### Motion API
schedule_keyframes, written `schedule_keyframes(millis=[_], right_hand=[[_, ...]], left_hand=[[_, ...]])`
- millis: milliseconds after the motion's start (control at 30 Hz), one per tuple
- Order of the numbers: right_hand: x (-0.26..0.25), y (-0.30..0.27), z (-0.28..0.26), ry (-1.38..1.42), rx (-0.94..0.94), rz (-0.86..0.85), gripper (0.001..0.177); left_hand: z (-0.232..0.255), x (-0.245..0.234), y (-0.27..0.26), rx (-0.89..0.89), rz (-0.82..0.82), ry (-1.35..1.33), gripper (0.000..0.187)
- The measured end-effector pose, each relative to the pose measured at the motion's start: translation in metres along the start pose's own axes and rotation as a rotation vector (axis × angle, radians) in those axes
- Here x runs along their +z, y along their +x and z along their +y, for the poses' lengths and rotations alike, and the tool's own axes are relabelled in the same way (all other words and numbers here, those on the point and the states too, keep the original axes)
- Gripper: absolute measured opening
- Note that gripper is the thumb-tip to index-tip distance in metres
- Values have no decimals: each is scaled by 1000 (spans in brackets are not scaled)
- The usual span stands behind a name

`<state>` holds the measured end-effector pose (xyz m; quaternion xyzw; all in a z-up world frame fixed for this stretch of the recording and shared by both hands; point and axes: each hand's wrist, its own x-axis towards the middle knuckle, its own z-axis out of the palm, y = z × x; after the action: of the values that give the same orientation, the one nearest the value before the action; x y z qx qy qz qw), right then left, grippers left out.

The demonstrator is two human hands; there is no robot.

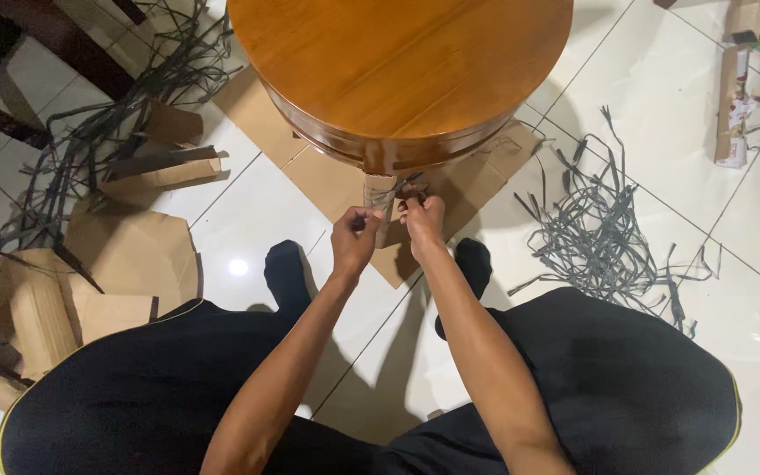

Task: Wrapping a wooden table leg with protective paper and securing it with plastic ties

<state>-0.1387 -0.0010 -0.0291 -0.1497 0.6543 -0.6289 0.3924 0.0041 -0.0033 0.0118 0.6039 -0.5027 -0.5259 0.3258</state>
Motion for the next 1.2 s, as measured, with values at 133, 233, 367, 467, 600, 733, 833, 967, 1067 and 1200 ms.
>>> schedule_keyframes(millis=[133, 233, 367, 467, 600, 733, 833, 967, 1067, 1200], right_hand=[[-1, -6, -5, 35, -4, 2, 10], [1, -12, -15, 39, -1, -6, 9], [-3, -8, -8, 28, -27, -55, 12], [-4, -1, 5, 31, -41, -36, 11], [-2, -7, 1, 37, -85, -50, 13], [12, -41, -32, 82, -191, -3, 8], [14, -38, -18, 118, -223, 33, 4], [16, -39, -19, 103, -210, 53, 4], [20, -38, -18, 102, -192, 64, 6], [22, -26, -15, 102, -180, 108, 16]], left_hand=[[16, -8, 6, 11, 5, 100, 19], [14, -7, 12, 14, 1, 154, 20], [-16, 9, 30, -42, -29, 131, 15], [-31, 22, 41, -67, -30, 43, 22], [-13, 22, 26, -49, -38, -90, 11], [-2, 21, 14, -44, -21, -156, 6], [13, 16, 5, -49, -15, -181, 8], [12, 16, 2, -56, -10, -166, 7], [13, 14, 4, -68, -17, -166, 9], [9, 13, 8, -76, -21, -124, 8]])
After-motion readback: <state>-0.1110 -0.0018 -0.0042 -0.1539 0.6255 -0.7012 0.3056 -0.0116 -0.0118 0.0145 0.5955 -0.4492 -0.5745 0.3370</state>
